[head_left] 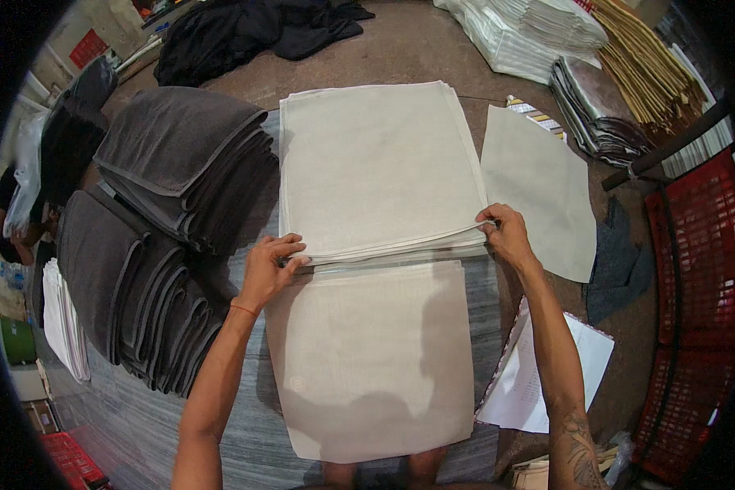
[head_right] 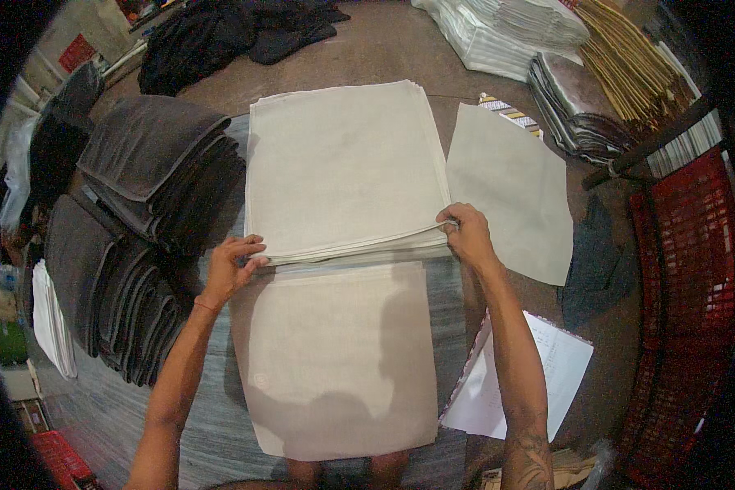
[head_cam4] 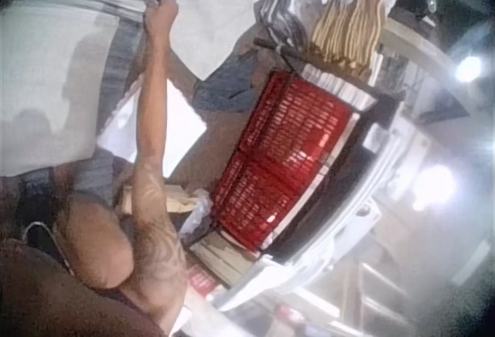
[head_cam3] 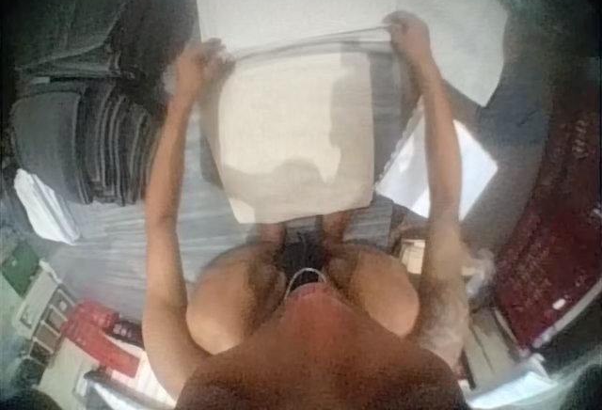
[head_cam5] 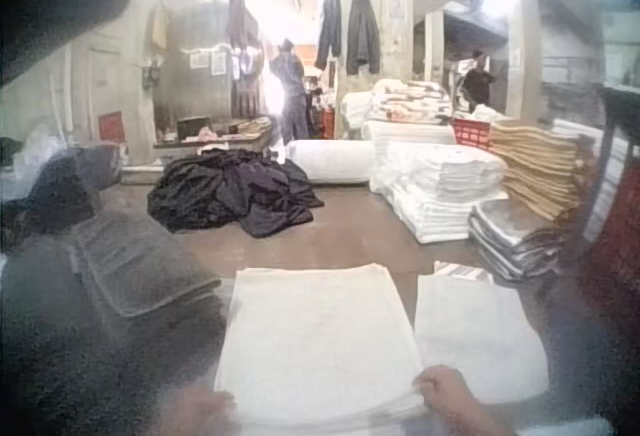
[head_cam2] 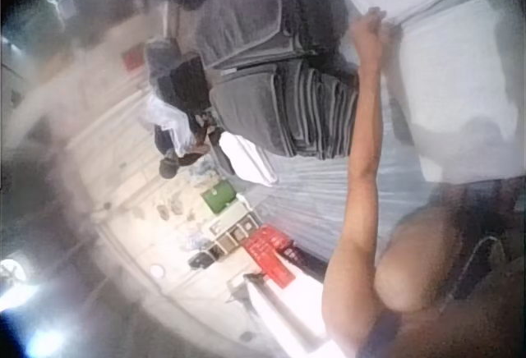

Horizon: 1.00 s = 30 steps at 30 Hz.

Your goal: The person sits on the floor and folds multiple off-white cloths one by one. They smooth each cloth, fold it in half, and then fold it again before stacking it on a growing pile. The process is repeated for several cloths.

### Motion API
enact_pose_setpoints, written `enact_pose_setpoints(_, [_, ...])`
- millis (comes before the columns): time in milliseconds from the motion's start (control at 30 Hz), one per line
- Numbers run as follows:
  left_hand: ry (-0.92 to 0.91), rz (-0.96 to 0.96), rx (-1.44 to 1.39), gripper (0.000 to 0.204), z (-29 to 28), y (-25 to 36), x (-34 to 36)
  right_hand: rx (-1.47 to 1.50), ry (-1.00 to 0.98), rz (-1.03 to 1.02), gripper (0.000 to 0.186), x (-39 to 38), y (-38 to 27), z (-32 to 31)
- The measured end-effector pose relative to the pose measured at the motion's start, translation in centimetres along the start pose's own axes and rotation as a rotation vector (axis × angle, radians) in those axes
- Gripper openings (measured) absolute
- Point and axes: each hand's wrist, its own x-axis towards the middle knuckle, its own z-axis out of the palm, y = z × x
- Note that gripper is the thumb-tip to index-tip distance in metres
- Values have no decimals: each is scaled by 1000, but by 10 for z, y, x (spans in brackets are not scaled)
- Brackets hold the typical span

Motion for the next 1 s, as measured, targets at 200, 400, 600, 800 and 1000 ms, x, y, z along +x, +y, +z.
enact_pose_setpoints(200, [-17,0,98,27,-8,6,4,12,4,-94,17,2,1,1])
enact_pose_setpoints(400, [-153,-42,445,72,-11,47,21,-29,66,-112,16,27,-7,-13])
enact_pose_setpoints(600, [-277,-109,316,65,-16,26,36,7,80,-185,13,46,-40,-32])
enact_pose_setpoints(800, [-362,-67,76,30,-35,12,39,-211,-136,-116,15,7,-2,-29])
enact_pose_setpoints(1000, [-310,43,190,20,-30,-2,33,-140,-119,-98,16,6,0,-20])
